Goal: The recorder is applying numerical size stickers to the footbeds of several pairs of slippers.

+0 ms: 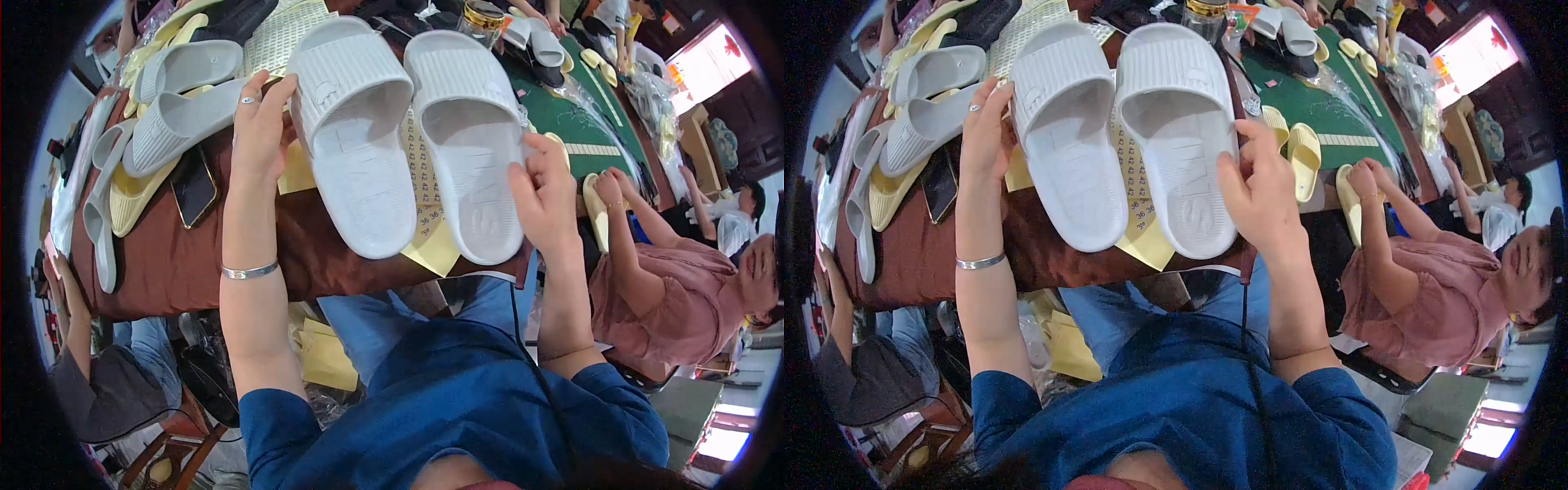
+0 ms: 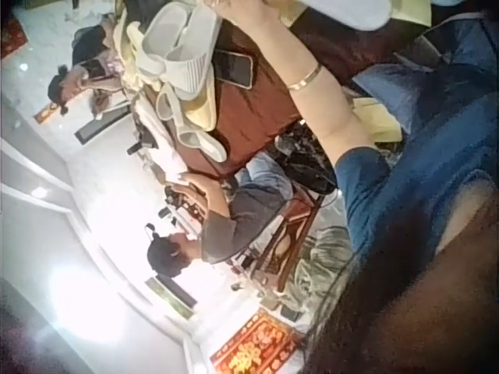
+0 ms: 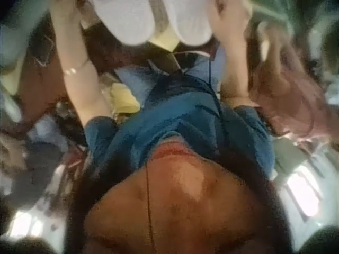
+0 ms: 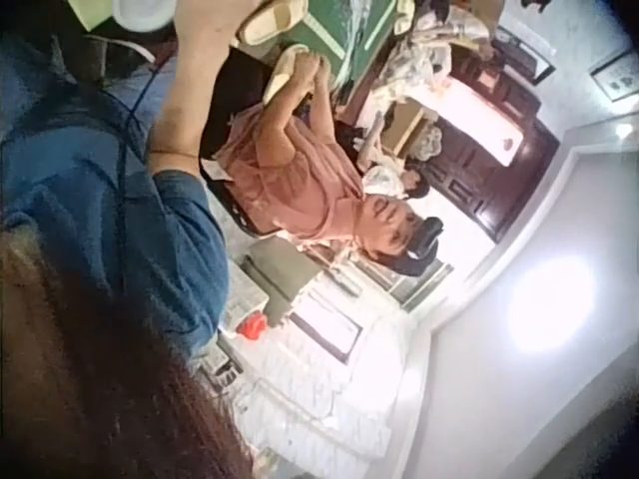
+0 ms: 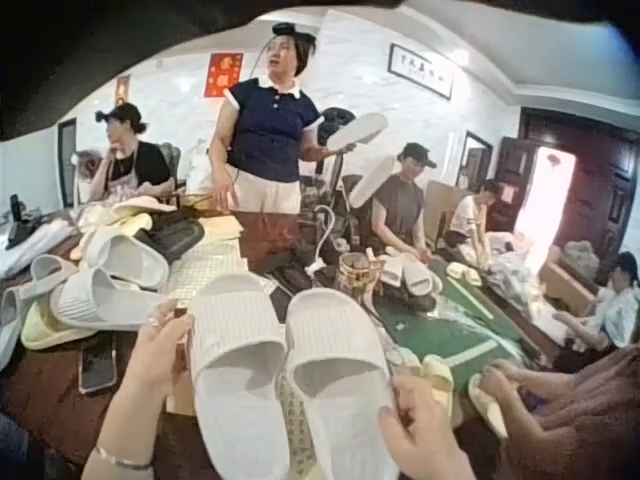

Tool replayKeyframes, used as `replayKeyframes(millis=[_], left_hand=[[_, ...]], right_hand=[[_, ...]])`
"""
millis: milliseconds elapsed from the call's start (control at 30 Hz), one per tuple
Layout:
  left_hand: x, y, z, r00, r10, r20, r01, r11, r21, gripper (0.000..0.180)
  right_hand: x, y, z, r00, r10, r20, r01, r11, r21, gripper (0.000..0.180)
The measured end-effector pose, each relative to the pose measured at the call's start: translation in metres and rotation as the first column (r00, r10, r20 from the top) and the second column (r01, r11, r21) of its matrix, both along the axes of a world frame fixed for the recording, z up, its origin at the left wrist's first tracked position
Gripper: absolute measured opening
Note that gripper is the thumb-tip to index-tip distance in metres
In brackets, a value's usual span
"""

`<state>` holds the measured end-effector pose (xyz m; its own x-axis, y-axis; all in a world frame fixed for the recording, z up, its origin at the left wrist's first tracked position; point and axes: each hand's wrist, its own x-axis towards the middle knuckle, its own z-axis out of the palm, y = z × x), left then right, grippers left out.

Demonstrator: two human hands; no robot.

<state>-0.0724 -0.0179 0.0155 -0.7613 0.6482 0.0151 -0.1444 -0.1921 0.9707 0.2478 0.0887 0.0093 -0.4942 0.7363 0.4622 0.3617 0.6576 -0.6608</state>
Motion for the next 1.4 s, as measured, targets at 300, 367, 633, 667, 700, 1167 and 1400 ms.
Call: replayKeyframes(millis=[300, 367, 633, 667, 700, 1167, 1400], left_hand=[[-0.014, 0.004, -0.011, 0.965, -0.136, -0.226, 0.071, 0.959, -0.274, 0.081], [-0.008, 0.005, -0.015, 0.878, -0.095, -0.469, -0.027, 0.969, -0.247, 0.076], [0.080, -0.007, 0.005, 0.075, -0.219, -0.973, 0.230, 0.953, -0.197, 0.064], [0.085, -0.008, 0.004, 0.063, -0.302, -0.951, 0.195, 0.938, -0.285, 0.066], [0.084, -0.009, 0.004, 0.063, -0.302, -0.951, 0.197, 0.938, -0.285, 0.066], [0.085, -0.011, 0.006, -0.048, -0.369, -0.928, 0.114, 0.921, -0.372, 0.058], [0.083, -0.011, 0.004, -0.057, -0.385, -0.921, 0.118, 0.914, -0.389, 0.051]], right_hand=[[-0.005, -0.003, -0.016, 0.989, -0.001, 0.145, 0.011, 0.997, -0.073, 0.034], [-0.004, -0.001, -0.022, 0.981, 0.016, 0.192, -0.017, 1.000, 0.007, 0.030], [-0.002, -0.003, 0.006, 0.993, 0.082, 0.085, -0.092, 0.989, 0.113, 0.013], [-0.006, -0.003, 0.010, 0.987, 0.154, 0.049, -0.161, 0.959, 0.232, 0.012], [-0.008, -0.004, 0.014, 0.973, 0.229, 0.026, -0.224, 0.910, 0.348, 0.011], [-0.057, -0.011, 0.022, 0.927, 0.371, -0.048, -0.301, 0.815, 0.495, 0.027], [-0.059, -0.008, 0.022, 0.918, 0.395, 0.021, -0.353, 0.794, 0.495, 0.025]])
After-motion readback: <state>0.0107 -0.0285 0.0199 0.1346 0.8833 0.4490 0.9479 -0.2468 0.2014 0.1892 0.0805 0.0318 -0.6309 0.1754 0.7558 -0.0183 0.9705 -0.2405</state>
